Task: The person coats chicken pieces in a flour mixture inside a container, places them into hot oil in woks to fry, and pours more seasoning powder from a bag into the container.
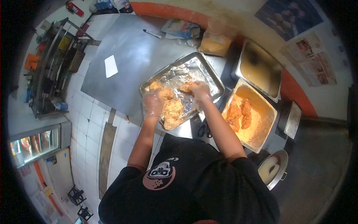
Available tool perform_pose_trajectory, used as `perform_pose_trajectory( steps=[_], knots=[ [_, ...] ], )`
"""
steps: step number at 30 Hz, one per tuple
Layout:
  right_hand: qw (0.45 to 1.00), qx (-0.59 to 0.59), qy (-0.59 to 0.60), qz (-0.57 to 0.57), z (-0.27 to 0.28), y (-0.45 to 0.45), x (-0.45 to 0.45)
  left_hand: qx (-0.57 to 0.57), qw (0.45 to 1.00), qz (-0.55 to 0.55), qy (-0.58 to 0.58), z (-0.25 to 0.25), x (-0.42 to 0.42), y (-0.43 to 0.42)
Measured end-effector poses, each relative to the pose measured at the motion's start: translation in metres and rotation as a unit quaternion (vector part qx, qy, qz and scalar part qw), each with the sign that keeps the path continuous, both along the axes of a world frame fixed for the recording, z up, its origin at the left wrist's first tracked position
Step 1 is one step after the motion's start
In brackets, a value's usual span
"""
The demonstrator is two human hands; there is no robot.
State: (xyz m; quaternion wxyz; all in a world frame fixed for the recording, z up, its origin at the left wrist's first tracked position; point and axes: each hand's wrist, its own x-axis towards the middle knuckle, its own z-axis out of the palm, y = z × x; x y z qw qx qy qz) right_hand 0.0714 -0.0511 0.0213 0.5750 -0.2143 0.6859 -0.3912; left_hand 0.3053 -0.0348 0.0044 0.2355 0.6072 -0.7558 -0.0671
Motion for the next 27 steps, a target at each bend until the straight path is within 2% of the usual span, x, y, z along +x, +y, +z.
perform_pose_trajectory(
  steps=[3, 6, 8, 9, 10, 11, 13, 14, 16, 17, 19, 21, 22, 25, 26, 27],
  knots=[
    [0.955, -0.046, 0.289, 0.053, -0.008, -0.002, -0.005, 0.036, 0.998, -0.030, -0.038, 0.003, 0.000, -0.005],
    [0.924, -0.092, 0.352, 0.117, 0.026, -0.001, -0.015, 0.100, 0.994, -0.026, -0.035, 0.016, -0.006, -0.014],
    [0.917, -0.152, 0.351, 0.111, 0.046, 0.005, -0.034, 0.172, 0.985, -0.024, -0.009, 0.042, -0.015, -0.019],
    [0.912, -0.183, 0.352, 0.106, 0.059, 0.007, -0.046, 0.106, 0.994, -0.038, -0.015, 0.053, -0.021, -0.020],
    [0.921, -0.150, 0.340, 0.117, 0.086, 0.007, -0.056, 0.038, 0.998, -0.054, -0.020, 0.066, -0.028, -0.019],
    [0.946, -0.179, 0.257, 0.086, 0.087, 0.008, -0.071, -0.030, 0.997, -0.071, -0.023, 0.078, -0.036, -0.020],
    [0.967, -0.237, 0.089, 0.018, 0.099, 0.009, -0.101, 0.005, 0.993, -0.113, -0.037, 0.112, -0.055, -0.030],
    [0.959, -0.271, 0.082, -0.009, 0.113, 0.014, -0.117, 0.021, 0.990, -0.136, -0.042, 0.122, -0.069, -0.036],
    [0.938, -0.337, 0.075, -0.043, 0.151, 0.023, -0.150, -0.062, 0.981, -0.181, -0.024, 0.123, -0.101, -0.047],
    [0.912, -0.369, 0.151, -0.092, 0.151, 0.028, -0.171, -0.102, 0.974, -0.200, -0.015, 0.125, -0.116, -0.052],
    [0.908, -0.362, 0.186, -0.094, 0.156, 0.023, -0.219, -0.116, 0.961, -0.229, 0.107, 0.155, -0.162, -0.055],
    [0.931, -0.320, 0.140, -0.105, 0.162, 0.023, -0.255, -0.163, 0.951, -0.257, 0.058, 0.169, -0.208, -0.072],
    [0.940, -0.301, 0.117, -0.109, 0.166, 0.021, -0.270, -0.087, 0.960, -0.267, 0.024, 0.191, -0.235, -0.076],
    [0.953, -0.198, 0.203, -0.106, 0.158, 0.015, -0.308, -0.036, 0.951, -0.294, -0.085, 0.207, -0.310, -0.090],
    [0.940, -0.116, 0.303, -0.102, 0.143, 0.012, -0.324, -0.034, 0.951, -0.299, -0.069, 0.199, -0.332, -0.095],
    [0.884, -0.102, 0.448, -0.088, 0.120, 0.007, -0.338, -0.032, 0.951, -0.304, -0.053, 0.186, -0.355, -0.102]
  ],
)
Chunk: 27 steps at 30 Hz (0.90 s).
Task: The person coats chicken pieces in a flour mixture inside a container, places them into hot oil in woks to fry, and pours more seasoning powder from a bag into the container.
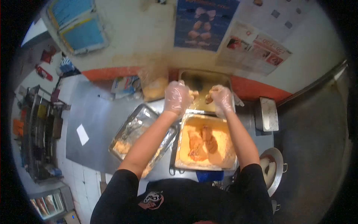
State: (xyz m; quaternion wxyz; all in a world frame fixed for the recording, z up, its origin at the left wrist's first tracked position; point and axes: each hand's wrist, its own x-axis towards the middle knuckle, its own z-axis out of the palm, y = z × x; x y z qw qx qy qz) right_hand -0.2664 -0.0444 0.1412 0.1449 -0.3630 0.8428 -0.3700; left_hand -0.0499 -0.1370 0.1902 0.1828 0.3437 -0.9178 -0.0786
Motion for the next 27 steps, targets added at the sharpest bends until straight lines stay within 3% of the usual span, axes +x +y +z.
perform_pose_trajectory(
  steps=[4, 8, 18, 20, 23, 27],
  knots=[
    [0.989, 0.107, 0.094, 0.036, -0.021, 0.000, -0.025, 0.104, 0.993, 0.028, -0.052, -0.055, -0.069, -0.012],
    [0.970, 0.210, 0.100, 0.066, -0.077, -0.012, -0.060, 0.115, 0.987, -0.004, -0.116, -0.121, -0.103, -0.024],
    [0.933, 0.326, 0.130, 0.075, -0.160, -0.036, -0.087, 0.189, 0.965, 0.002, -0.182, -0.111, -0.116, -0.009],
    [0.941, 0.309, 0.121, 0.069, -0.154, -0.035, -0.086, 0.198, 0.968, 0.024, -0.151, -0.091, -0.111, 0.000],
    [0.968, 0.220, 0.105, 0.064, -0.075, -0.025, -0.058, 0.128, 0.979, -0.026, -0.157, -0.108, -0.120, -0.013],
    [0.993, 0.090, 0.070, 0.037, -0.041, -0.015, -0.054, 0.141, 0.986, 0.001, -0.090, -0.069, -0.114, -0.013]
  ],
)
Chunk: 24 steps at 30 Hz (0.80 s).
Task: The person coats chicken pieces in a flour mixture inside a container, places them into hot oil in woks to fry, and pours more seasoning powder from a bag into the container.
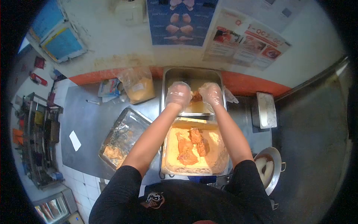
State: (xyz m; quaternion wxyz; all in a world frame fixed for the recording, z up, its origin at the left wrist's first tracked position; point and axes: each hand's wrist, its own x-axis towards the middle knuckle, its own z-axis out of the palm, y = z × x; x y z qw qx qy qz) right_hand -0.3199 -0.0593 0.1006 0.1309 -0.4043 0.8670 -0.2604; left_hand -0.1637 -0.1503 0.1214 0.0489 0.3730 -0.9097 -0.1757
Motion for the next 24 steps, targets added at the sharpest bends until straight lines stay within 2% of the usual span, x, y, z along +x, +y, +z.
perform_pose_trajectory(
  steps=[3, 7, 8, 9, 14, 16, 17, 20, 21, 24],
  knots=[
    [0.999, -0.043, -0.011, -0.021, 0.003, 0.007, 0.006, -0.046, 0.999, -0.023, 0.015, -0.002, 0.005, 0.000],
    [0.995, -0.093, -0.002, -0.027, -0.012, 0.011, 0.007, -0.043, 0.999, 0.012, 0.020, 0.008, 0.005, 0.005],
    [0.998, -0.058, 0.033, -0.012, -0.020, 0.012, 0.003, -0.038, 0.999, 0.019, 0.029, 0.007, 0.008, 0.009],
    [0.997, -0.072, 0.017, -0.020, -0.021, 0.018, 0.008, -0.036, 0.998, 0.025, 0.039, 0.007, 0.010, 0.012],
    [0.993, -0.101, -0.039, -0.041, -0.001, 0.033, 0.014, -0.040, 0.997, 0.035, 0.053, 0.016, 0.018, 0.015],
    [0.992, -0.124, -0.008, -0.009, 0.016, 0.039, 0.018, -0.055, 0.996, 0.016, 0.073, 0.022, 0.025, 0.016],
    [0.991, -0.134, 0.007, 0.005, 0.025, 0.044, 0.020, -0.070, 0.992, -0.001, 0.109, 0.024, 0.029, 0.018],
    [0.970, -0.211, -0.120, -0.004, 0.052, 0.064, 0.030, -0.141, 0.957, -0.041, 0.248, 0.033, 0.050, 0.031],
    [0.961, -0.220, -0.166, -0.003, 0.062, 0.077, 0.035, -0.053, 0.968, -0.025, 0.243, 0.048, 0.059, 0.043],
    [0.924, -0.286, -0.251, 0.043, 0.089, 0.113, 0.063, 0.072, 0.937, -0.007, 0.343, 0.066, 0.095, 0.078]
  ],
)
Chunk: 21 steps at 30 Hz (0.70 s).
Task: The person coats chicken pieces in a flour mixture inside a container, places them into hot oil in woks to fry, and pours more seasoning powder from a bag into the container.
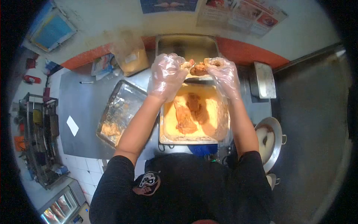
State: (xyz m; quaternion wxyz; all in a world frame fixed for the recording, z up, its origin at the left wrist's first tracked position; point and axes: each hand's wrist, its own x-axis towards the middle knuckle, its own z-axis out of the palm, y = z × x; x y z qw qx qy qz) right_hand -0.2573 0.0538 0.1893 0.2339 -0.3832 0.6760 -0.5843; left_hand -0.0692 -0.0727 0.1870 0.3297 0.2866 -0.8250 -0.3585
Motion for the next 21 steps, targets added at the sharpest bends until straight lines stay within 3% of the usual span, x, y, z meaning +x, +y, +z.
perform_pose_trajectory(
  steps=[2, 3, 5, 6, 9, 11, 15, 16, 21],
  knots=[
    [0.998, 0.045, -0.033, 0.017, 0.010, 0.023, 0.018, 0.099, 0.993, 0.011, 0.065, 0.021, 0.024, 0.028],
    [0.996, 0.066, -0.048, 0.027, 0.016, 0.032, 0.026, 0.055, 0.997, -0.005, 0.049, 0.020, 0.032, 0.033],
    [0.989, 0.116, 0.035, 0.081, 0.015, 0.049, 0.033, -0.036, 0.999, -0.036, 0.017, 0.019, 0.049, 0.040],
    [0.987, 0.120, 0.046, 0.094, -0.003, 0.055, 0.036, 0.053, 0.998, 0.001, -0.042, 0.011, 0.051, 0.050],
    [0.962, 0.188, 0.177, 0.091, -0.024, 0.070, 0.049, 0.062, 0.992, -0.091, -0.069, -0.028, 0.058, 0.057],
    [0.950, 0.210, 0.223, 0.066, -0.037, 0.074, 0.057, 0.074, 0.979, -0.103, -0.160, -0.037, 0.069, 0.062],
    [0.985, 0.149, 0.068, 0.062, -0.045, 0.082, 0.065, -0.044, 0.987, -0.058, -0.141, -0.059, 0.108, 0.075],
    [0.984, 0.144, 0.092, 0.047, -0.040, 0.086, 0.071, 0.044, 0.988, -0.062, -0.138, -0.058, 0.119, 0.075],
    [0.990, 0.137, -0.018, 0.023, -0.045, 0.080, 0.097, 0.054, 0.988, 0.107, -0.098, -0.058, 0.204, 0.070]
  ],
)
